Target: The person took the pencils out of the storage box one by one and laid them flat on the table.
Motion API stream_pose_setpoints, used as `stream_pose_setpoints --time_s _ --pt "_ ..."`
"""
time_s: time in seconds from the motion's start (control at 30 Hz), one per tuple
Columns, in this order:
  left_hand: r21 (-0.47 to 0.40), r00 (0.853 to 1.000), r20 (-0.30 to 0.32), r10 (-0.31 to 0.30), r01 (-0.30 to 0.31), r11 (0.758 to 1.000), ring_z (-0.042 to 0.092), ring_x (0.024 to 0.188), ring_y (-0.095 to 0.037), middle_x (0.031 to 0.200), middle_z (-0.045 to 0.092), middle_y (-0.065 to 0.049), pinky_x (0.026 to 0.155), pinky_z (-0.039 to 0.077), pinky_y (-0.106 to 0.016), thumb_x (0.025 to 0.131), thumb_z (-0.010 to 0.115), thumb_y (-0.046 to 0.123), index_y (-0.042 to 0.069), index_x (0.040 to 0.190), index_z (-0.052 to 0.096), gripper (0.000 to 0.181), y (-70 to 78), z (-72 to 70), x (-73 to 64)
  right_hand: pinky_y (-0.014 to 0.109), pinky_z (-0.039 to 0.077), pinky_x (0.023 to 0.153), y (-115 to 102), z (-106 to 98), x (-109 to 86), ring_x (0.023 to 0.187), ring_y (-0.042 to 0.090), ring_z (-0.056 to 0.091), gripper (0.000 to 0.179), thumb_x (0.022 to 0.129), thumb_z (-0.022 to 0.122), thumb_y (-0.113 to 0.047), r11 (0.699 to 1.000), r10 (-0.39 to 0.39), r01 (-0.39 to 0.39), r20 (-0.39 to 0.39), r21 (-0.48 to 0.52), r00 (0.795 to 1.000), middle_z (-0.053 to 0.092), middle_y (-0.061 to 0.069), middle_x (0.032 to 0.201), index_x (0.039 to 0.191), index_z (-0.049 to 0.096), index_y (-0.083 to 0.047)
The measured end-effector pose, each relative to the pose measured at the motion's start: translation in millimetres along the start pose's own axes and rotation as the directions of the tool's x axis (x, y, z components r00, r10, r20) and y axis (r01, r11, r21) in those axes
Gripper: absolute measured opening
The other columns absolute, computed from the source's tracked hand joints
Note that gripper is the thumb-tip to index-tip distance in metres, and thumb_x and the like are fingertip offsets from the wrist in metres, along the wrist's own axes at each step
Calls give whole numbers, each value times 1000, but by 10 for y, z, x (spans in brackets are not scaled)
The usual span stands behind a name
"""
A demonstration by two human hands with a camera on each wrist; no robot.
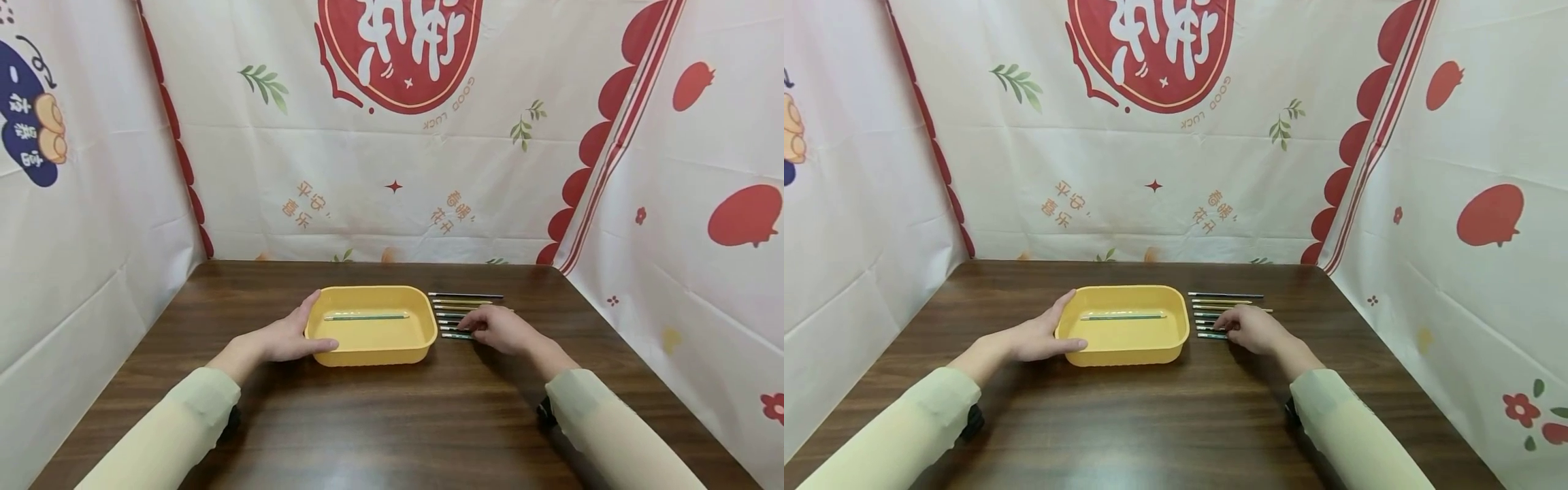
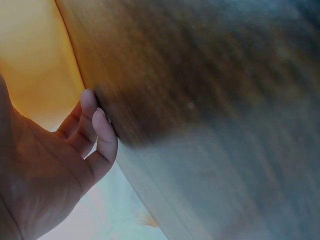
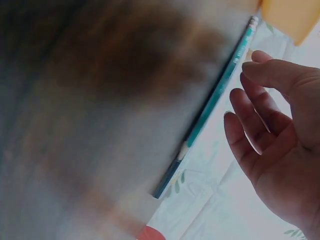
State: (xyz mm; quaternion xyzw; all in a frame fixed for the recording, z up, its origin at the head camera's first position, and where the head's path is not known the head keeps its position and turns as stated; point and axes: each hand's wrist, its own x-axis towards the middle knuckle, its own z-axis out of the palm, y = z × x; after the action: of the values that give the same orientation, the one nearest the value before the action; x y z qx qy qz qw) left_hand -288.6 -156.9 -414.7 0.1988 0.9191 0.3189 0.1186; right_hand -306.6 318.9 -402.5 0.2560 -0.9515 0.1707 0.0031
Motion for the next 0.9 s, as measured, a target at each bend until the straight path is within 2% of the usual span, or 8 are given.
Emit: stream_pose_setpoints --time_s 0.13,0.33,0.43,0.67,0.9 --pt "8 1000 -2 0 0 1000 29 165 -44 180 16 -28 131 28 -65 95 72 72 13 176 -9 128 10 -26 19 39 57 87 -60 -91 18 98 17 68 24 99 72 1 999 3 -1 -47 37 999 79 4 106 118 82 -11" --pt "7 1000 -1 -5 5 1000 28 165 -45 181 15 -28 131 28 -65 95 72 73 15 176 -10 129 -4 -32 42 41 59 92 -198 -209 53 103 19 68 23 102 73 -4 995 43 -38 -57 96 997 78 8 112 123 81 -11" --pt "8 1000 -2 -7 7 1000 29 165 -44 180 16 -28 131 28 -64 95 72 73 15 176 -10 129 -11 -27 54 40 59 92 -279 -229 73 103 17 69 23 102 74 -6 995 23 -15 -75 103 997 79 6 112 124 81 -10" --pt "11 1000 3 -13 12 1000 30 164 -45 180 17 -29 131 29 -64 94 72 74 14 176 -10 130 -18 -19 56 36 58 87 -538 -184 201 98 16 68 23 102 74 -7 987 -47 65 -128 146 991 78 4 109 124 81 -10" --pt "8 1000 9 -13 13 1000 30 165 -44 180 16 -28 132 28 -64 95 72 73 15 176 -11 130 -25 -8 40 35 56 84 -828 -60 419 96 18 64 26 105 71 -11 977 -70 86 -88 194 994 75 2 110 130 79 -9"
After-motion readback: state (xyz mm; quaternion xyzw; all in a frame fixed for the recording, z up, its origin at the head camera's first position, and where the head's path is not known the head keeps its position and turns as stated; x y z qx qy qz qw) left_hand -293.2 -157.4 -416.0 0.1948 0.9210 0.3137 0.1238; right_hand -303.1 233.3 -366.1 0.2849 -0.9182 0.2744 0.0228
